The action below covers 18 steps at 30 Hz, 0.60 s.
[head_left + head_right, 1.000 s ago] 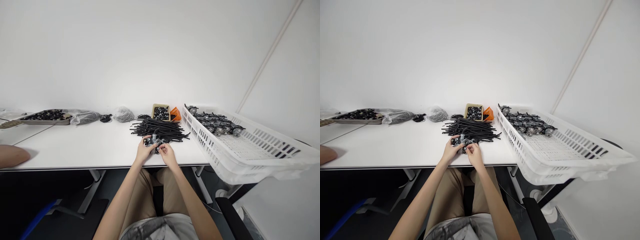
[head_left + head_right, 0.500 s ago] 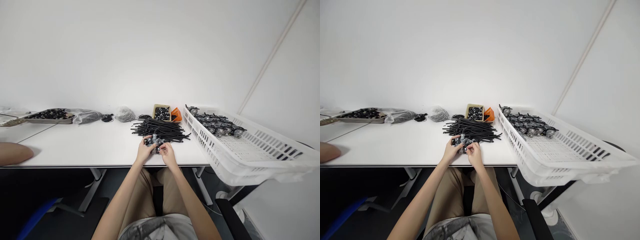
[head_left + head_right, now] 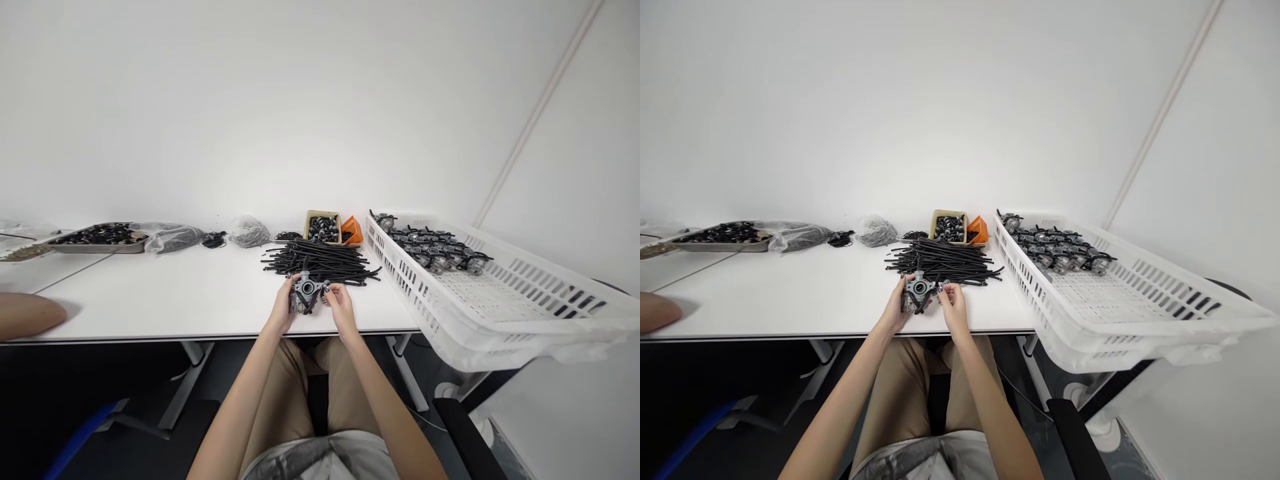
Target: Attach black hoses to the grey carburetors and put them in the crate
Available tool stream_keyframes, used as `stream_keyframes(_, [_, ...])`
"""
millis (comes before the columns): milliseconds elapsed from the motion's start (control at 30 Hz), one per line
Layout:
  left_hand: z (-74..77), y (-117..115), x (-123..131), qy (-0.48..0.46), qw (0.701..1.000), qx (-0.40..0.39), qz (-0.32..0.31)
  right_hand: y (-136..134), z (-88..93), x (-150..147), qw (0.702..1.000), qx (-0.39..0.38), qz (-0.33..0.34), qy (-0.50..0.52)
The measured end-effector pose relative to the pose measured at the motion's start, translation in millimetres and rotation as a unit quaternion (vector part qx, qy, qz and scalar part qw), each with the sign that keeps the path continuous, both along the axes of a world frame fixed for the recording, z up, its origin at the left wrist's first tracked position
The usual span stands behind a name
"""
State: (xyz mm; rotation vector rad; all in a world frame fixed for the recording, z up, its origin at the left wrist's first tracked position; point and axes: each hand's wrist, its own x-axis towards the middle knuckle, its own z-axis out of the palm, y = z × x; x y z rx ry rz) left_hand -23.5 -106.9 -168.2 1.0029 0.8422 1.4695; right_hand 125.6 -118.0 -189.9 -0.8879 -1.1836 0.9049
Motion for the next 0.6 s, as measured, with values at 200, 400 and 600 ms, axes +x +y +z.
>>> stream_keyframes(200, [6.4,-9.8,-1.3,-0.089,0.987,-0.075,-0.108,21.0,56.0,0.0,0.995,0.043,0.087,-0.023])
stream_keyframes(400, [5.6,-9.7,-2.2,-0.117,0.982,-0.09,-0.116,32.3,77.5,-2.2,0.975,0.058,0.205,-0.054])
stream_keyframes(600, [7.5,-12.5,-0.9,-0.1,0.983,-0.093,-0.126,37.0,67.3,4.4,0.983,0.051,0.165,-0.056])
